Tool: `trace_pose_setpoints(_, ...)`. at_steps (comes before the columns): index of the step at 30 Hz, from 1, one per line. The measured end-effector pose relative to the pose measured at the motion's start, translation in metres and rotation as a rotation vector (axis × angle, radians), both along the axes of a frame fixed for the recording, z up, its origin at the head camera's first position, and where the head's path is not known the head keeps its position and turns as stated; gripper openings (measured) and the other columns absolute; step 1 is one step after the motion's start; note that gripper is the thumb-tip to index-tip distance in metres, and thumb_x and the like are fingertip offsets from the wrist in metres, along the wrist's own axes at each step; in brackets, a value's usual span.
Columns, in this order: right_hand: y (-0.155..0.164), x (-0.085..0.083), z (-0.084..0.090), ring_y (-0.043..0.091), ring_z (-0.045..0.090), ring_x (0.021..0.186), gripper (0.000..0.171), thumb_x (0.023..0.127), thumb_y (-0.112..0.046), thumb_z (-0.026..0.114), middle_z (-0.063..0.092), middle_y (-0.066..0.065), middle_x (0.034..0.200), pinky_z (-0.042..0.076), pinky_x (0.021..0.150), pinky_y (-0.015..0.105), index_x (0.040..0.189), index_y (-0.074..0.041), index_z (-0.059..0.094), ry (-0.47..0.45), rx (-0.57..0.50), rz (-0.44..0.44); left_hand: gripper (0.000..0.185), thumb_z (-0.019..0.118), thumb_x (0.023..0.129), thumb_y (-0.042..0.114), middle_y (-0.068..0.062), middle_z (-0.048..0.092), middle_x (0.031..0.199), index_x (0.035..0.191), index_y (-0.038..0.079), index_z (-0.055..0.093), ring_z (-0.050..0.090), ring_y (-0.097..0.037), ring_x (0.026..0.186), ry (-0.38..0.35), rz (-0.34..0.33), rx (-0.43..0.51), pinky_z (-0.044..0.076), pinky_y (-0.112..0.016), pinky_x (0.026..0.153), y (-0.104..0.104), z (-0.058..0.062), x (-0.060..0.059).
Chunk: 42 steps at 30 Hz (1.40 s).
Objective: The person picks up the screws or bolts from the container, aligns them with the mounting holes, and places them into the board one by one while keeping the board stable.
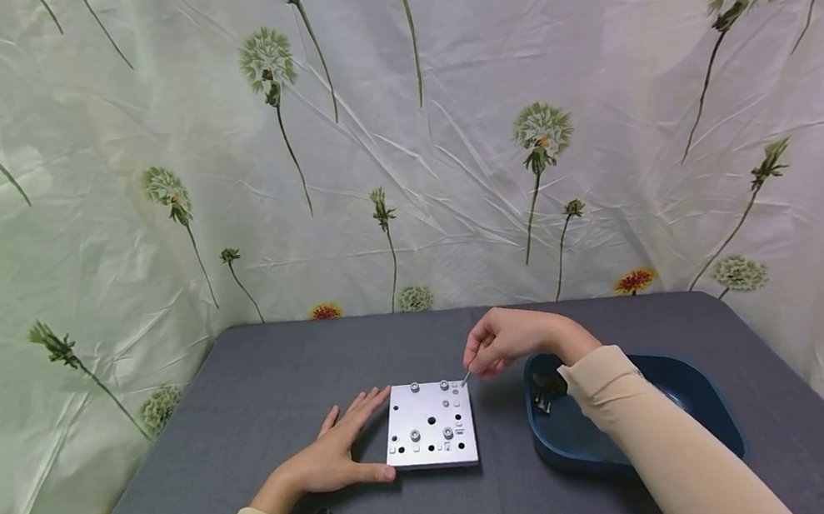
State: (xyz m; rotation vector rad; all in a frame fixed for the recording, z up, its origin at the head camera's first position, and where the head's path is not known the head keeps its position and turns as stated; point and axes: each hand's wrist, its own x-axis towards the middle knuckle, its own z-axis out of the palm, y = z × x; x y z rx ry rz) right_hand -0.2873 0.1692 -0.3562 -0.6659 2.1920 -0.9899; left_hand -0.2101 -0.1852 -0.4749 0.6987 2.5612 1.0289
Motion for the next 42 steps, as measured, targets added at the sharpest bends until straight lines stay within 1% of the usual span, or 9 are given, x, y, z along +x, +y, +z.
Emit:
trace_pose_setpoints(4,-0.010,-0.001,-0.004,0.012,0.068,0.082,0.022,0.102,-0.011,0.072,0.076,0.002,0.090,0.058,0.076,0.027,0.113,0.007,0.074,-0.008,0.003,0.010,0.112,0.088,0.086,0.052,-0.014,0.018,0.181,0.174,0.028,0.022,0.009,-0.041,0.169,-0.001,-0.002,0.003,-0.005,-0.078,0.127,0.000,0.001,0.000)
trace_pose_setpoints(11,-0.022,0.000,-0.010,0.010,0.070,0.081,0.017,0.100,-0.011,0.074,0.078,0.003,0.091,0.060,0.079,0.032,0.110,0.003,0.076,-0.020,0.009,0.042,0.113,0.088,0.086,0.052,-0.014,0.019,0.181,0.174,0.027,0.022,0.009,-0.041,0.169,-0.001,-0.005,0.005,-0.005,-0.078,0.127,0.000,0.001,0.000)
trace_pose_setpoints(16,-0.026,0.002,-0.016,0.011,0.069,0.078,0.017,0.099,-0.011,0.075,0.077,0.002,0.087,0.059,0.077,0.031,0.108,0.003,0.077,-0.029,0.024,0.049,0.113,0.088,0.086,0.053,-0.014,0.019,0.181,0.174,0.028,0.022,0.009,-0.042,0.169,0.002,-0.006,-0.003,-0.004,-0.078,0.127,0.000,0.000,0.000)
trace_pose_setpoints(21,-0.027,0.003,-0.021,0.009,0.068,0.076,0.015,0.098,-0.010,0.075,0.077,0.000,0.084,0.058,0.076,0.030,0.107,0.002,0.077,-0.044,0.042,0.050,0.113,0.088,0.086,0.053,-0.014,0.019,0.181,0.174,0.029,0.022,0.009,-0.042,0.169,-0.005,-0.007,0.008,-0.005,-0.078,0.127,0.000,0.000,0.000)
trace_pose_setpoints(25,-0.027,0.005,-0.023,0.009,0.069,0.076,0.014,0.098,-0.008,0.075,0.077,0.000,0.085,0.058,0.075,0.030,0.107,0.002,0.078,-0.053,0.048,0.052,0.112,0.088,0.086,0.053,-0.014,0.019,0.181,0.174,0.031,0.022,0.008,-0.041,0.169,-0.002,-0.007,0.009,-0.006,-0.078,0.127,0.000,0.000,0.000)
trace_pose_setpoints(32,-0.031,0.007,-0.022,0.009,0.069,0.076,0.011,0.099,-0.010,0.076,0.077,0.000,0.086,0.059,0.076,0.028,0.104,-0.001,0.078,-0.065,0.058,0.063,0.112,0.089,0.085,0.055,-0.012,0.020,0.181,0.173,0.034,0.023,0.008,-0.040,0.169,-0.004,0.001,0.008,-0.006,-0.077,0.128,-0.001,-0.001,-0.001)
trace_pose_setpoints(39,-0.033,0.008,-0.024,0.010,0.069,0.076,0.008,0.098,-0.010,0.076,0.077,0.000,0.084,0.061,0.077,0.032,0.101,-0.004,0.079,-0.066,0.059,0.047,0.112,0.089,0.085,0.054,-0.013,0.020,0.181,0.173,0.033,0.024,0.008,-0.040,0.169,-0.007,0.005,0.005,-0.006,-0.077,0.127,0.000,0.000,-0.001)
trace_pose_setpoints(42,-0.033,0.008,-0.026,0.010,0.070,0.076,0.008,0.098,-0.010,0.075,0.077,0.001,0.084,0.061,0.077,0.032,0.101,-0.004,0.079,-0.065,0.056,0.046,0.112,0.089,0.085,0.054,-0.013,0.020,0.181,0.173,0.032,0.024,0.008,-0.040,0.169,-0.008,0.007,0.004,-0.006,-0.077,0.127,0.000,-0.001,-0.001)
